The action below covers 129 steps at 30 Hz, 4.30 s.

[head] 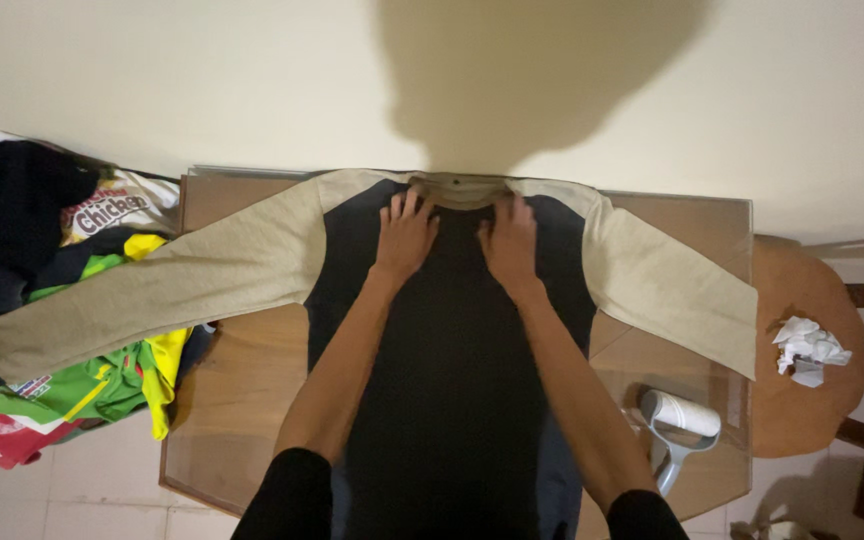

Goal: The person flattens a long-sleeved shirt on a table by hand, then rolls a lint roller across its torso and sleeves.

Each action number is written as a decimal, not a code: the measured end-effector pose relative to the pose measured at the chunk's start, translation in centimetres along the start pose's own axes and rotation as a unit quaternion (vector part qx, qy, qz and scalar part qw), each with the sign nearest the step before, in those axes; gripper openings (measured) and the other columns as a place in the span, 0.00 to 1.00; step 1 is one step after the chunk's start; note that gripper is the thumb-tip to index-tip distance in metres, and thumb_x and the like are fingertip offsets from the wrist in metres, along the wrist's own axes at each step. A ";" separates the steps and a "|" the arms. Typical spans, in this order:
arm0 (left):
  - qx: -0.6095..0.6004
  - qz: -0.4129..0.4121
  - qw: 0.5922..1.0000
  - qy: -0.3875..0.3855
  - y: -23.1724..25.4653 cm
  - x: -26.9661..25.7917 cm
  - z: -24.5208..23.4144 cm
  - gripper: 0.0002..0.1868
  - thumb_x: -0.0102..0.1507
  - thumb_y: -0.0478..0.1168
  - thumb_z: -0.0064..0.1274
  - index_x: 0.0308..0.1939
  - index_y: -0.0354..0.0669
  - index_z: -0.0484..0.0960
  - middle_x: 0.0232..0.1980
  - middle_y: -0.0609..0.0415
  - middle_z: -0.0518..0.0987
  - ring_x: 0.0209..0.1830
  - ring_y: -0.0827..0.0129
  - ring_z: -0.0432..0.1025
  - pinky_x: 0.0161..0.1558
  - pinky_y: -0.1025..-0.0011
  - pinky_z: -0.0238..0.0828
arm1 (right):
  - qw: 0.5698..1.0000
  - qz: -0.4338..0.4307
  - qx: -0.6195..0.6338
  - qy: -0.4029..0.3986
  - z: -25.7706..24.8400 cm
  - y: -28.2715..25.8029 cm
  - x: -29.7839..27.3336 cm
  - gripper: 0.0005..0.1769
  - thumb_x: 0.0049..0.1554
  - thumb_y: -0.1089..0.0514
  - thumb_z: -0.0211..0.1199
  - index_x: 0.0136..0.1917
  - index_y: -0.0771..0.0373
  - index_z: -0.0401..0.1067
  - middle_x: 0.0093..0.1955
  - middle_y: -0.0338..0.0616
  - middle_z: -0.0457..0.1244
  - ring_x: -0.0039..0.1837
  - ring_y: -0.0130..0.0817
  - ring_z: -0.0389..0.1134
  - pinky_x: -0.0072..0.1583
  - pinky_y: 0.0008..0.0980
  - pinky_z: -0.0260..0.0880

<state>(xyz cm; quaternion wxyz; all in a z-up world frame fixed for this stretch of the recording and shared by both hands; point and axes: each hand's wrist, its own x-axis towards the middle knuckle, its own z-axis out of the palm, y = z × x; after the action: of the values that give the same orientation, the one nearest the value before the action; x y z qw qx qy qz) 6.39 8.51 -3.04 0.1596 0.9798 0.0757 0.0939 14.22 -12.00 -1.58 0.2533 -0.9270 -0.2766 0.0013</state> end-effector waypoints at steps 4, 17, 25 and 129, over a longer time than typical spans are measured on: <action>0.017 -0.035 0.999 0.005 1.0 1.6 1.1 0.27 0.70 0.50 0.47 0.72 0.47 0.70 0.69 0.46 0.67 0.65 0.49 0.61 0.59 0.47 0.58 | 0.996 -0.003 -0.078 -0.035 1.8 -0.7 1.1 0.33 0.63 0.49 0.60 0.75 0.67 0.60 0.73 0.63 0.52 0.69 0.59 0.55 0.65 0.55 0.56; 0.058 -0.088 0.994 -0.034 2.4 0.7 0.8 0.30 0.71 0.52 0.45 0.75 0.47 0.63 0.75 0.46 0.61 0.73 0.49 0.56 0.66 0.41 0.53 | 0.988 0.099 -0.102 -0.066 1.9 -1.6 2.1 0.38 0.60 0.49 0.60 0.78 0.66 0.54 0.75 0.60 0.48 0.75 0.61 0.50 0.69 0.59 0.54; -0.065 -0.004 0.998 0.021 2.2 -9.0 -3.9 0.33 0.73 0.51 0.42 0.81 0.49 0.57 0.84 0.46 0.50 0.84 0.46 0.40 0.78 0.42 0.36 | 0.998 0.046 -0.044 0.006 -2.1 -3.3 -8.4 0.38 0.64 0.47 0.56 0.81 0.64 0.52 0.82 0.58 0.46 0.82 0.58 0.44 0.77 0.59 0.44; -0.174 -0.252 0.949 0.074 10.8 -56.0 -12.6 0.18 0.58 0.25 0.53 0.50 0.44 0.81 0.51 0.44 0.73 0.55 0.51 0.68 0.58 0.56 0.66 | 0.886 0.209 0.297 0.289 -17.0 10.9 -46.5 0.17 0.67 0.59 0.64 0.62 0.73 0.64 0.59 0.58 0.61 0.60 0.43 0.64 0.61 0.40 0.68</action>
<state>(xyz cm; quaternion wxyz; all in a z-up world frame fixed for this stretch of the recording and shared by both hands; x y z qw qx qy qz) -49.33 -7.86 3.32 0.3398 0.8762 0.3143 0.1346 -17.15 -51.73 1.72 0.5794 -0.8041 0.0221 -0.1316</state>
